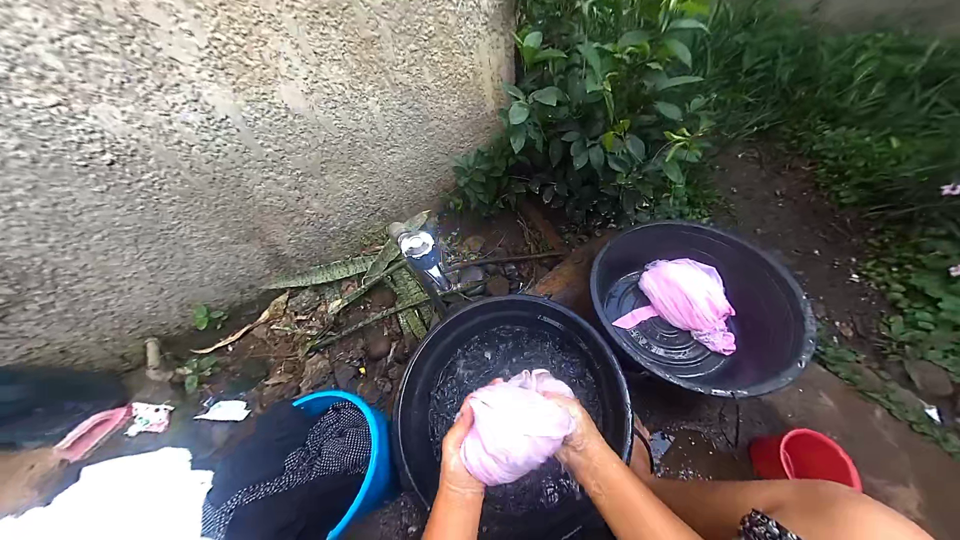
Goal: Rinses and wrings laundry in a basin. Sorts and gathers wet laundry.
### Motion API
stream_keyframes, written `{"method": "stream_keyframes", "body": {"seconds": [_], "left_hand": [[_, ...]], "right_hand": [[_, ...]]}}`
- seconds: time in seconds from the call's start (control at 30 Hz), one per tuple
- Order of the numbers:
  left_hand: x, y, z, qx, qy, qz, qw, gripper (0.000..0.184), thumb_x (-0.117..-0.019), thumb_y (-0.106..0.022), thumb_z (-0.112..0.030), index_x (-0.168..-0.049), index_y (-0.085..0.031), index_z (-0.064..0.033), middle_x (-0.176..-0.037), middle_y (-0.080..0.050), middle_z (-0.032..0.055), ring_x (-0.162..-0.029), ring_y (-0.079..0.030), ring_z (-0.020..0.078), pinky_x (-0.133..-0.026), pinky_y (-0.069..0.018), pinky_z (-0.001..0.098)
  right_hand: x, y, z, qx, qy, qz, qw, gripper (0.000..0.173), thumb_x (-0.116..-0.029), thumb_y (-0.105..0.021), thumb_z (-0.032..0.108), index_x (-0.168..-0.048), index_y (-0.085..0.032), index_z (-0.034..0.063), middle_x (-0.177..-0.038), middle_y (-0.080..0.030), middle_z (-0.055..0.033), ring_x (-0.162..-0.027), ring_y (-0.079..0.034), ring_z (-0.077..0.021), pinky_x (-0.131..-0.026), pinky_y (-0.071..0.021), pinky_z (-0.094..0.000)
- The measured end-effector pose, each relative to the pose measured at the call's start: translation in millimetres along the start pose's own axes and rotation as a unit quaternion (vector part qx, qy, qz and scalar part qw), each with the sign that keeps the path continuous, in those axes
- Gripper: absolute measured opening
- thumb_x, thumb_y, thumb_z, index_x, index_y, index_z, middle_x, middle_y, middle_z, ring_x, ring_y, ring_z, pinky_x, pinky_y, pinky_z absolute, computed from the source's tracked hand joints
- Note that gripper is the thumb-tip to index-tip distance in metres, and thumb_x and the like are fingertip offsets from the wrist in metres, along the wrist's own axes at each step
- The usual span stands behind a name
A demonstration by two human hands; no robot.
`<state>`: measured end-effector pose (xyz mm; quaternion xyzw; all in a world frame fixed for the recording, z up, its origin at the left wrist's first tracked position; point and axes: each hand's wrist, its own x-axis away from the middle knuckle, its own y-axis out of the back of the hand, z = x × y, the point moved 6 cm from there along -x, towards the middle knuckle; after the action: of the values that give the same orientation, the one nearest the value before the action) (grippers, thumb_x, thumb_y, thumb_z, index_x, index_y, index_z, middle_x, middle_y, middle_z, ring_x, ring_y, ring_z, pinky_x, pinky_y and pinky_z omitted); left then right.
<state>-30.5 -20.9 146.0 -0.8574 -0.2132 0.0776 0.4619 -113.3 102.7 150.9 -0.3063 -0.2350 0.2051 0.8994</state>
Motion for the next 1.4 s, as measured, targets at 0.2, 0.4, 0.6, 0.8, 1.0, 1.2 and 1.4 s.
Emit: {"method": "stream_keyframes", "body": {"seconds": [0.2, 0.4, 0.6, 0.8, 1.0, 1.2, 1.4], "left_hand": [[6, 7, 1, -0.014, 0.053, -0.17, 0.984, 0.052, -0.1116, -0.016, -0.025, -0.106, -0.065, -0.0088, -0.09, -0.075, 0.0041, -0.086, -0.073, 0.0113, -0.078, -0.062, 0.0305], [0, -13, 9, -0.22, 0.35, -0.083, 0.907, 0.04, -0.1118, -0.031, -0.024, -0.096, -0.065, -0.0102, -0.076, -0.068, -0.0005, -0.071, -0.066, 0.0071, -0.068, -0.0566, 0.0244], [-15, -25, 20, -0.571, 0.422, 0.15, 0.688, 0.036, -0.1076, -0.046, -0.033, -0.101, -0.067, -0.0041, -0.082, -0.062, 0.0036, -0.075, -0.06, 0.0131, -0.074, -0.0512, 0.0353], [-11, -36, 46, -0.718, 0.383, 0.306, 0.494, 0.047, -0.108, -0.045, -0.033, -0.103, -0.068, 0.0081, -0.106, -0.066, 0.0263, -0.106, -0.062, 0.0383, -0.095, -0.0451, 0.0586], [3, -2, 74, -0.72, 0.427, 0.264, 0.479, 0.051, -0.1083, -0.044, -0.035, -0.108, -0.068, 0.0098, -0.115, -0.066, 0.028, -0.114, -0.062, 0.0396, -0.1, -0.0445, 0.0593], [9, 15, 42, -0.428, 0.496, -0.04, 0.754, 0.076, -0.105, -0.023, -0.066, -0.142, -0.053, -0.0072, -0.123, -0.067, 0.0199, -0.112, -0.066, 0.0325, -0.095, -0.0536, 0.0545], [-16, -10, -23, -0.549, 0.385, 0.116, 0.733, 0.054, -0.1087, -0.045, -0.043, -0.149, -0.045, -0.0061, -0.14, -0.056, 0.0217, -0.119, -0.06, 0.0342, -0.098, -0.0488, 0.0535]], "right_hand": [[41, -59, 38, 0.42, 0.355, 0.13, 0.825, 0.028, -0.0751, -0.079, 0.022, -0.093, -0.076, 0.0008, -0.101, -0.074, -0.0115, -0.106, -0.066, -0.0203, -0.097, -0.0514, -0.0375], [98, -81, 4, 0.587, 0.527, 0.186, 0.585, 0.01, -0.082, -0.067, 0.031, -0.081, -0.071, 0.0223, -0.08, -0.067, -0.0022, -0.08, -0.063, -0.0264, -0.066, -0.0501, -0.042], [115, -84, -31, 0.653, 0.512, 0.315, 0.461, 0.01, -0.0892, -0.063, 0.017, -0.084, -0.071, 0.0211, -0.084, -0.067, 0.0008, -0.084, -0.064, -0.0216, -0.064, -0.0489, -0.0375], [123, -75, -60, 0.706, 0.433, 0.417, 0.374, 0.015, -0.0927, -0.063, 0.009, -0.098, -0.076, 0.0155, -0.096, -0.072, -0.0029, -0.095, -0.068, -0.0233, -0.071, -0.0543, -0.0386], [124, -46, -69, 0.693, 0.393, 0.412, 0.442, 0.015, -0.0821, -0.074, 0.015, -0.096, -0.076, 0.017, -0.095, -0.073, -0.003, -0.095, -0.069, -0.0263, -0.072, -0.0558, -0.0431], [71, 20, 29, 0.276, 0.081, -0.084, 0.954, 0.018, -0.0894, -0.064, 0.002, -0.106, -0.065, -0.0051, -0.095, -0.071, -0.0095, -0.091, -0.069, -0.0154, -0.084, -0.0589, -0.0343], [37, 64, 171, -0.056, 0.124, -0.16, 0.978, 0.049, -0.109, -0.026, 0.05, -0.133, -0.05, 0.0146, -0.116, -0.066, -0.0041, -0.107, -0.066, -0.0158, -0.09, -0.0581, -0.0449]]}}
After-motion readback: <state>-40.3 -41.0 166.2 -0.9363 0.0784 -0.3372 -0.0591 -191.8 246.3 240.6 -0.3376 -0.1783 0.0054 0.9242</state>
